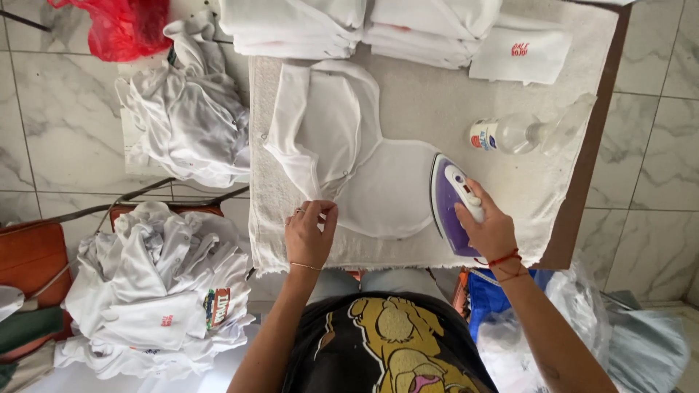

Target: Ironing and folding baby onesies at a sewing factory pressing station.

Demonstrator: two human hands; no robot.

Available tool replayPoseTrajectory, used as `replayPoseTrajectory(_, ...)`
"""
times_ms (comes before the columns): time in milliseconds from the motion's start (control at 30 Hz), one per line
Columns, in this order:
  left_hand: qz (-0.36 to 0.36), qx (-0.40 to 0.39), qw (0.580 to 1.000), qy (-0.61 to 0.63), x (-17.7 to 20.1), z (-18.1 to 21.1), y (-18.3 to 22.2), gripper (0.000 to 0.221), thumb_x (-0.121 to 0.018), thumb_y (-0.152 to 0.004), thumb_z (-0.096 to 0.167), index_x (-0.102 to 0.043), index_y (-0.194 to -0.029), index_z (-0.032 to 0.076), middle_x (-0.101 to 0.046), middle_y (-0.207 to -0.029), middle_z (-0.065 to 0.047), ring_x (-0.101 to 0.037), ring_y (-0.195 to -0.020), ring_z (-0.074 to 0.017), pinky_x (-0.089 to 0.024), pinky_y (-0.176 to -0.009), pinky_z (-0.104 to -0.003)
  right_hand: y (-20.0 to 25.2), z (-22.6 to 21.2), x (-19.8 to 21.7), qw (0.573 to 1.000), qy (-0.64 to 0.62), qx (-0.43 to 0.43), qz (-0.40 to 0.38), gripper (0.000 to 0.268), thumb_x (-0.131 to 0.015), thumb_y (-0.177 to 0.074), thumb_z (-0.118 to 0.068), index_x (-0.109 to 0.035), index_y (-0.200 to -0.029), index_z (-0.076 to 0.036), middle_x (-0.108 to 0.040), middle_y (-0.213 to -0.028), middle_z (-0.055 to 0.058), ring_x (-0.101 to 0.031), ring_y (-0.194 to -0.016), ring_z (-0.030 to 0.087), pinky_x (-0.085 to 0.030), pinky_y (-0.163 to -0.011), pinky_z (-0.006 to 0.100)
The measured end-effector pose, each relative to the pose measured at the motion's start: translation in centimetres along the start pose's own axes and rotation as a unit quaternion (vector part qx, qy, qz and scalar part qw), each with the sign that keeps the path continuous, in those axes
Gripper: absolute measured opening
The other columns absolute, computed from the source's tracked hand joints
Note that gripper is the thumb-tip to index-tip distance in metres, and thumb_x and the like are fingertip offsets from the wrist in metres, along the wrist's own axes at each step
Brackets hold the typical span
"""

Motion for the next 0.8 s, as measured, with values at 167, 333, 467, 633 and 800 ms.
replayPoseTrajectory(167,-0.163,0.291,0.931,0.146,-1.8,-3.5,3.4,0.025,-0.053,-0.082,0.036,-0.061,-0.085,0.013,-0.066,-0.075,-0.004,-0.064,-0.071,-0.0229,-0.046,-0.064,-0.036,-1.1,-0.9,-0.1,0.996,0.005,0.060,-0.071,0.046,-0.063,-0.074,-0.027,-0.053,-0.119,-0.033,-0.062,-0.088,0.015,-0.059,-0.058,0.024,-0.049,-0.050,0.028)
replayPoseTrajectory(333,-0.095,0.414,0.844,0.328,-3.4,-3.9,5.3,0.046,-0.068,-0.073,0.030,-0.053,-0.106,0.002,-0.064,-0.093,-0.015,-0.061,-0.080,-0.0212,-0.047,-0.062,-0.025,1.5,-3.8,-1.2,0.930,0.087,0.283,-0.216,0.043,-0.065,-0.068,-0.025,-0.060,-0.110,-0.031,-0.066,-0.082,0.015,-0.062,-0.077,0.031,-0.051,-0.069,0.038)
replayPoseTrajectory(467,-0.055,0.384,0.880,0.273,-4.1,-4.0,4.4,0.048,-0.072,-0.069,0.037,-0.052,-0.095,0.002,-0.064,-0.085,-0.013,-0.062,-0.079,-0.0227,-0.048,-0.067,-0.032,2.7,-5.8,-2.1,0.796,0.203,0.551,-0.144,0.040,-0.061,-0.073,-0.025,-0.056,-0.112,-0.026,-0.066,-0.070,0.011,-0.065,-0.063,0.021,-0.054,-0.057,0.031)
replayPoseTrajectory(633,-0.029,0.374,0.905,0.202,-5.7,-5.9,5.2,0.037,-0.067,-0.069,0.042,-0.051,-0.078,0.010,-0.062,-0.071,-0.007,-0.061,-0.071,-0.0233,-0.046,-0.064,-0.037,0.0,-5.0,-2.5,0.903,0.156,0.395,-0.069,0.050,-0.063,-0.073,-0.035,-0.051,-0.122,-0.035,-0.065,-0.082,0.001,-0.062,-0.073,0.019,-0.051,-0.066,0.032)
replayPoseTrajectory(800,0.028,0.287,0.934,0.212,-4.4,-4.6,5.4,0.029,-0.066,-0.073,0.034,-0.054,-0.075,0.008,-0.057,-0.070,-0.012,-0.058,-0.071,-0.0271,-0.046,-0.065,-0.037,3.9,-7.6,-3.9,0.758,0.271,0.555,-0.208,0.049,-0.059,-0.072,-0.033,-0.045,-0.118,-0.044,-0.066,-0.064,-0.001,-0.065,-0.059,0.016,-0.053,-0.056,0.030)
Point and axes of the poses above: each hand's wrist, its own y-axis away from the middle knuckle, its own x-axis out of the back of the hand, z = x × y, the point moved 5 cm from there along -y, towards the middle knuckle
